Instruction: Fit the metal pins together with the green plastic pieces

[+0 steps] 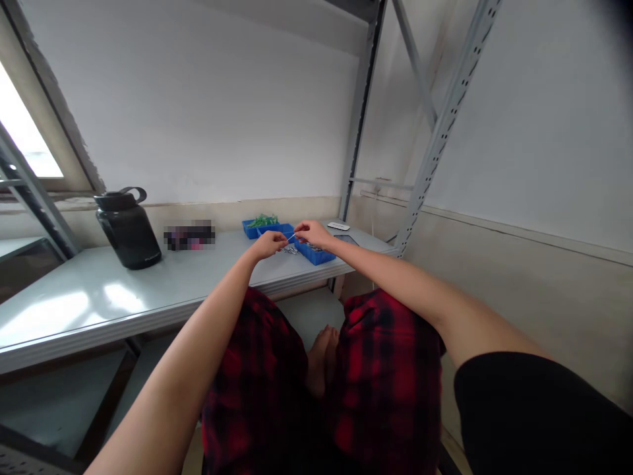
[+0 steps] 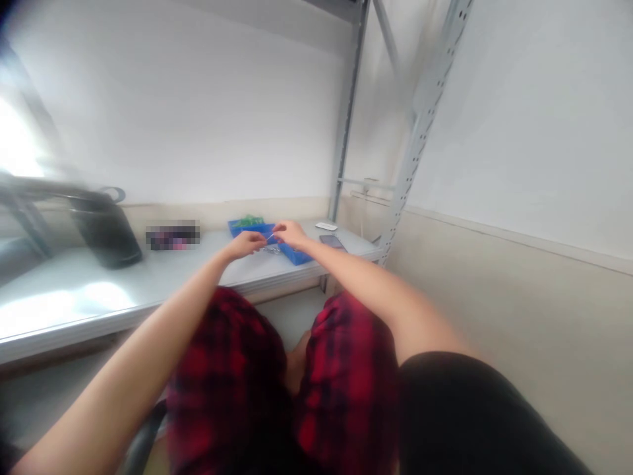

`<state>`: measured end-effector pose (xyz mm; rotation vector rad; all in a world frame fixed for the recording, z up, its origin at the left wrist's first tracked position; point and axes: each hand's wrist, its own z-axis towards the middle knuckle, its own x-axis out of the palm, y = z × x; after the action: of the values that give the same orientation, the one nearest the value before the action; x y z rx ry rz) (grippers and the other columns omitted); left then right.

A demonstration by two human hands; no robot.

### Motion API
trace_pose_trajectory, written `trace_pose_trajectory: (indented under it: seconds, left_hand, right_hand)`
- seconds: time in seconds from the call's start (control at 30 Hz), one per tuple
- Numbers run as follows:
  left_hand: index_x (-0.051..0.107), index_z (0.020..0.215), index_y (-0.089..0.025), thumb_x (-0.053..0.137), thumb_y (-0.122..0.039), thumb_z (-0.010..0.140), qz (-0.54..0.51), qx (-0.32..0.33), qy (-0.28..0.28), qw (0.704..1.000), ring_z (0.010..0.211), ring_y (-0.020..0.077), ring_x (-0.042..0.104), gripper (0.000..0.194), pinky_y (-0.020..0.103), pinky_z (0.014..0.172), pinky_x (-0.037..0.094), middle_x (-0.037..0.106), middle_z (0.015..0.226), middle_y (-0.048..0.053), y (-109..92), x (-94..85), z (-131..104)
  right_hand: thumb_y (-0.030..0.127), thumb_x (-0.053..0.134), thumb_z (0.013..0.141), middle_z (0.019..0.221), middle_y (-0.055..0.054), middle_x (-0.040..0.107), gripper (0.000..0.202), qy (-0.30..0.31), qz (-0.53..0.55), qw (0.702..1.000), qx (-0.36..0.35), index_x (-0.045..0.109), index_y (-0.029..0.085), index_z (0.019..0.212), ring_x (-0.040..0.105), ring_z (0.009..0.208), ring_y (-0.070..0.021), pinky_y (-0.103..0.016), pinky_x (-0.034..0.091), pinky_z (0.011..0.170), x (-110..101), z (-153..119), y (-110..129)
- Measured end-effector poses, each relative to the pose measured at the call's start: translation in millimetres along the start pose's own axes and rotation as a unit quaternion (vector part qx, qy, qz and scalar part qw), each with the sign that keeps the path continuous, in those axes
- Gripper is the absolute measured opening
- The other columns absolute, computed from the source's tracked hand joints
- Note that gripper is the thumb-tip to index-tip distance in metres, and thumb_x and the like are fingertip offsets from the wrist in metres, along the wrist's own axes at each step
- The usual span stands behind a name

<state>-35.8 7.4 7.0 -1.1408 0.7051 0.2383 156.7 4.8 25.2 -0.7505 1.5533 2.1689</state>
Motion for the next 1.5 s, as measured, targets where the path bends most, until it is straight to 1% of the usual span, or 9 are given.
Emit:
trace_pose_trajectory:
  seconds: [0.1,0.23,0.4,0.53,0.73,1.0,1.17,1.33,1.5]
  left_hand:
    - [0.069,0.081,-0.015,0.065,-0.035,0.082,0.012,0.012,-0.032,0.999,0.069,0.0160,0.059,0.021,0.026,0.063,0.046,0.064,0.071,0.003,1.8,-0.8,1.7]
    - [0.070,0.081,-0.016,0.064,-0.035,0.083,0.034,0.030,-0.064,0.997,0.069,0.0167,0.059,0.020,0.027,0.066,0.046,0.066,0.072,0.003,3.0,-1.7,4.2]
    - [0.072,0.084,-0.015,0.060,-0.029,0.084,0.036,0.032,-0.072,0.996,0.069,0.0167,0.060,0.019,0.027,0.067,0.046,0.065,0.070,0.003,2.3,-1.6,5.7]
    - [0.072,0.085,-0.015,0.061,-0.029,0.083,0.025,0.033,-0.072,0.997,0.069,0.0160,0.059,0.018,0.027,0.066,0.046,0.066,0.072,0.004,4.4,-1.9,6.5]
    - [0.073,0.087,-0.014,0.062,-0.029,0.082,-0.016,-0.003,-0.045,0.999,0.068,0.0156,0.059,0.020,0.026,0.062,0.047,0.067,0.075,0.005,1.1,-2.9,3.1]
    - [0.074,0.089,-0.013,0.066,-0.029,0.079,-0.057,0.037,-0.005,0.998,0.075,0.0164,0.062,0.020,0.026,0.063,0.049,0.072,0.086,0.007,-6.5,3.2,0.9]
    - [0.068,0.083,-0.013,0.066,-0.028,0.080,-0.105,0.032,-0.036,0.993,0.074,0.0179,0.063,0.015,0.027,0.063,0.050,0.069,0.078,0.007,-5.0,6.3,4.2]
    - [0.067,0.077,-0.014,0.067,-0.025,0.078,-0.085,0.032,-0.047,0.995,0.063,0.0155,0.058,0.012,0.027,0.060,0.046,0.064,0.067,0.003,-1.7,7.4,6.8]
    - [0.073,0.074,-0.014,0.068,-0.030,0.078,-0.021,0.079,-0.050,0.995,0.058,0.0133,0.051,0.017,0.027,0.061,0.041,0.061,0.062,0.000,0.2,5.0,6.7]
  right_hand:
    - [0.017,0.057,0.092,0.099,-0.009,0.075,0.019,0.021,-0.084,0.996,-0.013,0.069,0.014,0.106,0.067,0.078,-0.0137,-0.020,0.050,0.066,-7.6,-4.0,3.1]
    - [0.015,0.057,0.090,0.105,-0.007,0.074,0.019,0.039,-0.189,0.978,-0.073,0.070,0.015,0.104,0.066,0.086,-0.0146,-0.021,0.046,0.072,-9.5,-7.9,6.5]
    - [0.020,0.056,0.090,0.106,-0.006,0.074,0.022,0.072,-0.274,0.954,-0.103,0.069,0.018,0.107,0.066,0.090,-0.0173,-0.022,0.044,0.073,-4.1,-5.4,3.8]
    - [0.022,0.055,0.089,0.105,-0.006,0.075,0.021,0.070,-0.303,0.945,-0.102,0.068,0.020,0.105,0.066,0.089,-0.0182,-0.022,0.041,0.069,-2.8,-2.7,1.7]
    - [0.026,0.056,0.088,0.096,-0.006,0.075,0.019,0.077,-0.329,0.937,-0.089,0.069,0.019,0.101,0.064,0.080,-0.0181,-0.023,0.038,0.063,-3.4,-4.8,3.8]
    - [0.032,0.051,0.093,0.090,-0.005,0.074,0.024,0.110,-0.298,0.941,-0.114,0.069,0.017,0.094,0.063,0.076,-0.0159,-0.021,0.035,0.060,0.0,-9.9,9.9]
    - [0.039,0.050,0.096,0.095,-0.007,0.074,0.030,0.091,-0.312,0.936,-0.136,0.069,0.016,0.100,0.064,0.079,-0.0173,-0.023,0.037,0.062,-2.6,-12.4,15.6]
    - [0.034,0.053,0.096,0.106,-0.010,0.073,0.031,0.037,-0.372,0.910,-0.178,0.064,0.016,0.119,0.065,0.089,-0.0204,-0.025,0.039,0.068,-9.2,-14.8,20.3]
    - [0.030,0.046,0.099,0.103,-0.011,0.073,0.026,0.065,-0.441,0.874,-0.193,0.066,0.016,0.109,0.065,0.086,-0.0208,-0.026,0.038,0.066,-11.1,-14.6,19.9]
